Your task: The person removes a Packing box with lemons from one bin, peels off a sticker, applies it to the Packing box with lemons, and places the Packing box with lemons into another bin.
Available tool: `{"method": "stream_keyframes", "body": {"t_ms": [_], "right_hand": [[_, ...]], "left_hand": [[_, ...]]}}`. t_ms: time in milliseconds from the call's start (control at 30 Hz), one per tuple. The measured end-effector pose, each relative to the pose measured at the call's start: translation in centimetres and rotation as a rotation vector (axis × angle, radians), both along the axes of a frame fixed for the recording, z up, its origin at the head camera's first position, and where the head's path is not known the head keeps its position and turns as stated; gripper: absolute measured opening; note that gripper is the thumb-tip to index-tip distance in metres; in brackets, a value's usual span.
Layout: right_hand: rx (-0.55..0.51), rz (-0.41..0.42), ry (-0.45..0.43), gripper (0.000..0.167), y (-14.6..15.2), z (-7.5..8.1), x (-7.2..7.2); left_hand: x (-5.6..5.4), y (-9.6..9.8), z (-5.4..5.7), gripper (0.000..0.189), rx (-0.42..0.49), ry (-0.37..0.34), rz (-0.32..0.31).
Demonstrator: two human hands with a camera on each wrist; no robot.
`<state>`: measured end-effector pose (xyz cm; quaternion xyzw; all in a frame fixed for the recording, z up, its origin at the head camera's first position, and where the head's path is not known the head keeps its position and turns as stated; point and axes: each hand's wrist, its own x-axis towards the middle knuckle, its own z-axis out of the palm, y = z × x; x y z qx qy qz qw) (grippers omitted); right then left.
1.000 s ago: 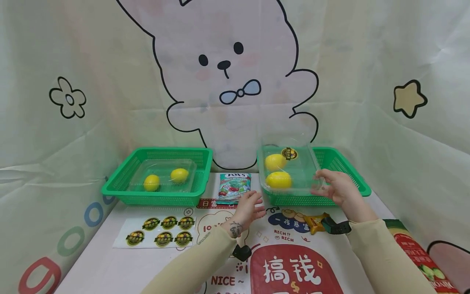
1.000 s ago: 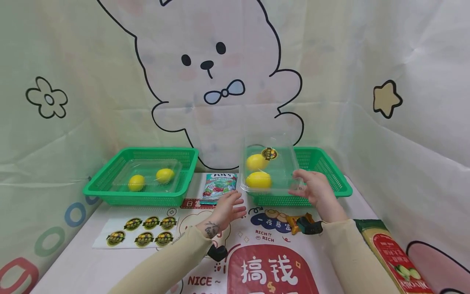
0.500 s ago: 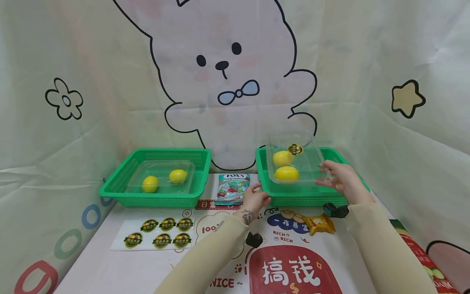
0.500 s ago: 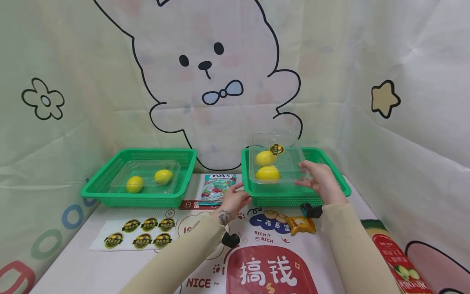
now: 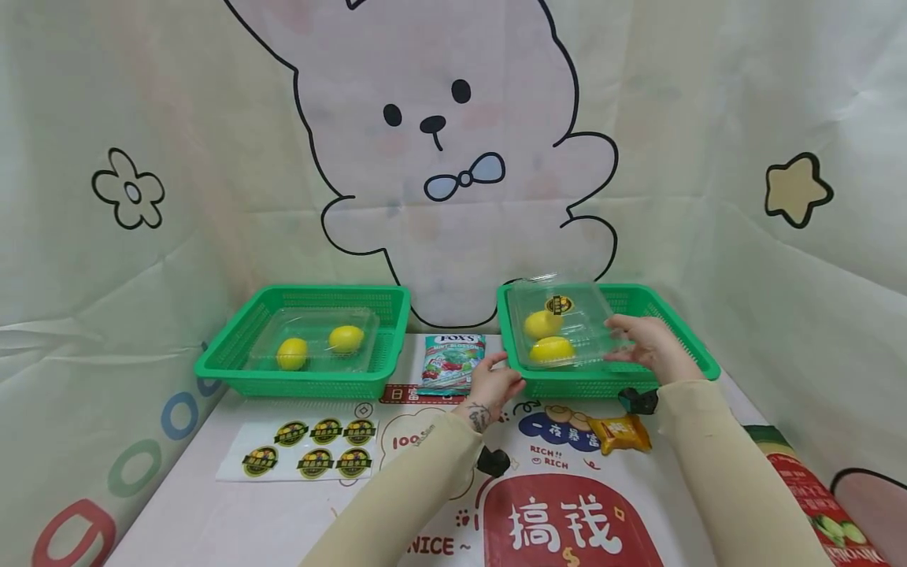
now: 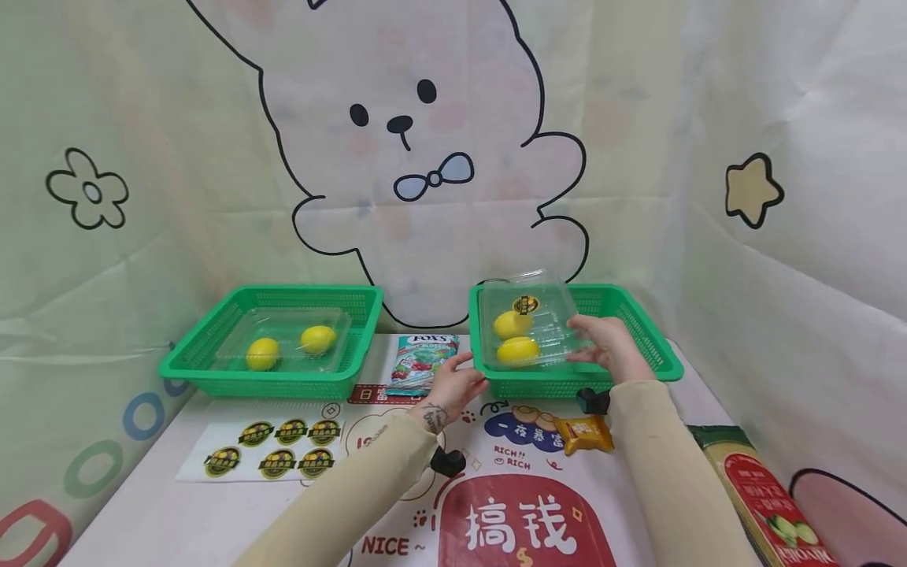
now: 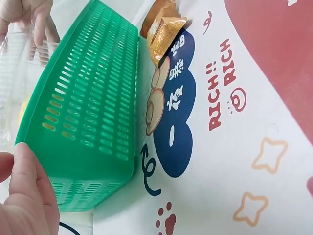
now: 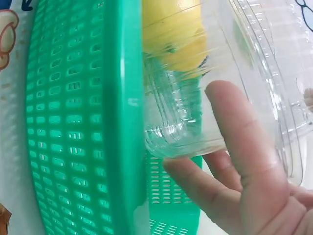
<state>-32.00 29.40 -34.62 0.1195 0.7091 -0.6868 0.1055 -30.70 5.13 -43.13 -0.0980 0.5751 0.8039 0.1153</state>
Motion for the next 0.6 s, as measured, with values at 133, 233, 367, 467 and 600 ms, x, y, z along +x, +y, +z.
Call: {"method": "stream_keyframes", "body": {"t_ms": [133, 233, 367, 467, 600], "right_hand": [[0.007, 0.028, -0.012, 0.069, -0.2, -0.2, -0.3], [0.010, 0.040, -0.017, 0.071, -0.3, -0.3, -0.5], [0.071, 0.073, -0.026, 0.068, -0.4, -0.5, -0.9], [0.178, 0.104, -0.033, 0.064, -0.5, -0.7, -1.1], [0.307, 0.137, -0.040, 0.066, -0.8, -0.6, -1.3]], "left_hand": [[0.0, 0.1, -0.1, 0.056, 0.006, 0.003, -0.003], [0.1, 0.1, 0.0, 0.056, 0.006, 0.008, 0.002], [0.2, 0.2, 0.1, 0.055, 0.005, 0.009, 0.012], [0.2, 0.2, 0.1, 0.055, 0.010, 0.007, 0.019], [0.2, 0.2, 0.1, 0.056, 0.013, 0.009, 0.023]]}}
